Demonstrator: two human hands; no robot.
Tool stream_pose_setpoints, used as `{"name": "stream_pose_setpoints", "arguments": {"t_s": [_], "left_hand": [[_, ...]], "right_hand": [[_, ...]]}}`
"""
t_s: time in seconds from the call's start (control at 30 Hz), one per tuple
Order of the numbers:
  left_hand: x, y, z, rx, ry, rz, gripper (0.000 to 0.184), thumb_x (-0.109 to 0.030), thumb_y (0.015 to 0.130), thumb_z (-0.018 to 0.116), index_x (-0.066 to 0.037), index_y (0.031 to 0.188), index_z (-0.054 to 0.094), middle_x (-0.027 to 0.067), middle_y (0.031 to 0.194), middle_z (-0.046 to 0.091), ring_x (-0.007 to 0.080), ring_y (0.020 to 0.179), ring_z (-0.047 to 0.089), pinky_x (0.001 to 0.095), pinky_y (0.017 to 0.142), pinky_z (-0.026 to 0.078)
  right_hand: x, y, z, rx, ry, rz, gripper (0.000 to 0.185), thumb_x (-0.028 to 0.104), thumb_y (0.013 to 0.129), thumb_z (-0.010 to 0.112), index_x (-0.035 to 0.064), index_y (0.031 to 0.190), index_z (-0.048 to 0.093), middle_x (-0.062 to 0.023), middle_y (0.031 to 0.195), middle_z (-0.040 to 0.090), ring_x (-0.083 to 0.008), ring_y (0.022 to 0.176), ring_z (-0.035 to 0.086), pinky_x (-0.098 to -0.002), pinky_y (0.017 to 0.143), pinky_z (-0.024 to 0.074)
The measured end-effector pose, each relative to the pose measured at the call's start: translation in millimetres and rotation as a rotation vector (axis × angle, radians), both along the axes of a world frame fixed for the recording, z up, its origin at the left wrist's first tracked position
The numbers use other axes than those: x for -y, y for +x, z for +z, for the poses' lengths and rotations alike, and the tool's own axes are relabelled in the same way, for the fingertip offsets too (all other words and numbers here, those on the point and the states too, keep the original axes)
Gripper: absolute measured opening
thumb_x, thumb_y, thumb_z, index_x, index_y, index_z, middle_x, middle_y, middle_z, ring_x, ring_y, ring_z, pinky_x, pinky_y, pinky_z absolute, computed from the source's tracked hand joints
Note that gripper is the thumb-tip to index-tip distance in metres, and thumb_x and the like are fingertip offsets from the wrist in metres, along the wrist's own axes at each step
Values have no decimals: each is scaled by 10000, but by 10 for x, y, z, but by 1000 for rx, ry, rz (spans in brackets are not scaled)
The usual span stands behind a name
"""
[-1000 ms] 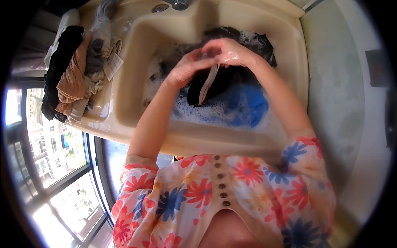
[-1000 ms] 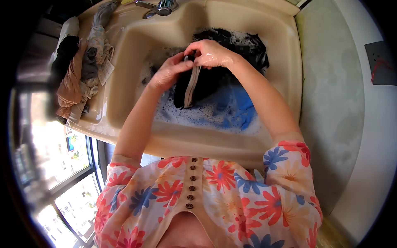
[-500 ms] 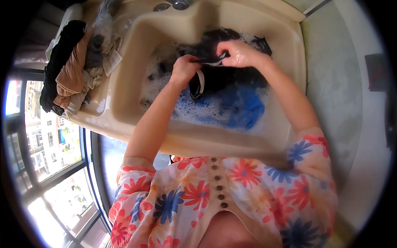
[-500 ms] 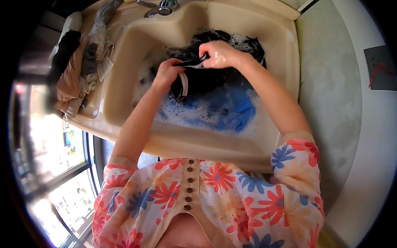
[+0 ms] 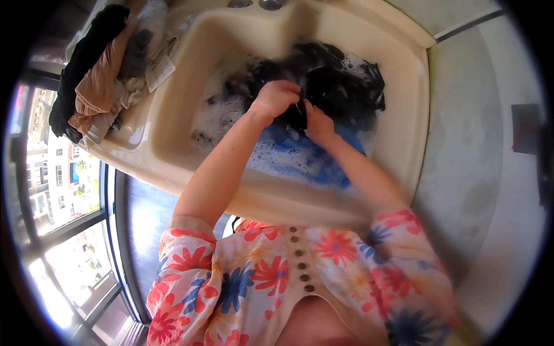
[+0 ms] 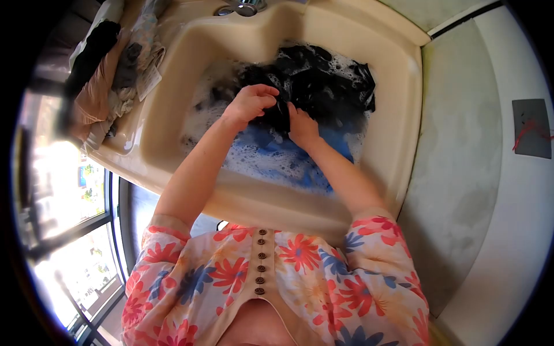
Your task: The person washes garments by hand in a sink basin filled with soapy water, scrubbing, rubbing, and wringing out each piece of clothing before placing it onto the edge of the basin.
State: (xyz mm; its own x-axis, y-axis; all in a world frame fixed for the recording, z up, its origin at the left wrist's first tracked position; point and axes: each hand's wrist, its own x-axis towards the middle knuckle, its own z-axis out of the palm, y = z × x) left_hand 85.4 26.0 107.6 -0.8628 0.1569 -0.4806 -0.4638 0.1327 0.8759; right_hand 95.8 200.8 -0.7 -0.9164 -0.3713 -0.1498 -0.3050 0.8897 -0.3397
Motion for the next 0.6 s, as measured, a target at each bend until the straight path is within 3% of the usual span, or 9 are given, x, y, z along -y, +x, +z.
{"name": "stream_pose_setpoints", "arguments": {"t_s": [0.03,0.07,0.2,0.27,0.37,0.43,0.47,0.53,0.6], "left_hand": [[58,6,18,-54,-19,-18,310,-170,757,573,-82,1054,574,10,873,567,103,796,518,260,675,423],[101,26,68,-122,-52,35,288,-119,693,583,-4,952,632,113,912,632,189,864,572,279,785,433],[615,77,149,-327,-234,-21,309,-164,694,581,-38,971,634,120,945,637,227,885,597,303,806,443],[808,142,49,-351,-371,63,289,-163,693,570,-56,952,640,118,948,636,246,907,592,319,821,444],[853,220,-117,-350,-597,68,241,-146,697,545,-105,910,649,110,912,636,271,896,588,358,801,457],[802,201,-105,-449,-669,45,239,-139,690,565,-121,915,645,98,850,643,261,826,602,357,747,473],[795,227,-68,-403,-656,-15,220,-153,696,556,-142,896,645,92,876,637,272,869,589,370,760,470],[778,219,-56,-401,-700,-36,218,-155,700,547,-141,895,644,88,889,635,274,889,583,370,766,469],[738,210,-78,-398,-723,-68,218,-153,704,537,-140,894,643,87,895,634,276,898,580,371,770,469]], "right_hand": [[-10,-13,-131,43,-13,-53,685,158,686,640,112,1280,302,-198,1016,560,-381,898,567,-437,778,460],[-26,-59,-254,82,-27,-107,656,161,688,635,113,1265,328,-203,1013,567,-380,904,566,-435,786,458],[-9,-234,65,192,9,-278,539,177,687,619,100,1194,451,-208,982,596,-370,926,566,-423,815,449],[-103,-332,466,189,-273,-417,454,154,631,670,71,1068,574,-212,968,602,-347,919,580,-382,804,459],[-9,-418,1855,-57,-490,-481,489,116,634,694,-89,1042,520,-151,838,613,-226,749,580,-343,702,468],[-57,-534,2784,-166,-668,-332,396,135,660,680,-45,991,558,-129,834,617,-160,765,571,-264,691,442],[-417,-849,3230,-33,-591,-290,434,129,719,652,-100,1068,535,-119,957,608,-193,917,559,-309,831,429],[-318,-762,4381,-380,-392,-89,279,204,749,612,22,960,627,-44,907,637,-152,929,556,-288,901,366],[124,-537,5252,-437,-681,-96,273,192,776,588,3,973,575,-85,963,591,-182,913,536,-307,845,398]]}}
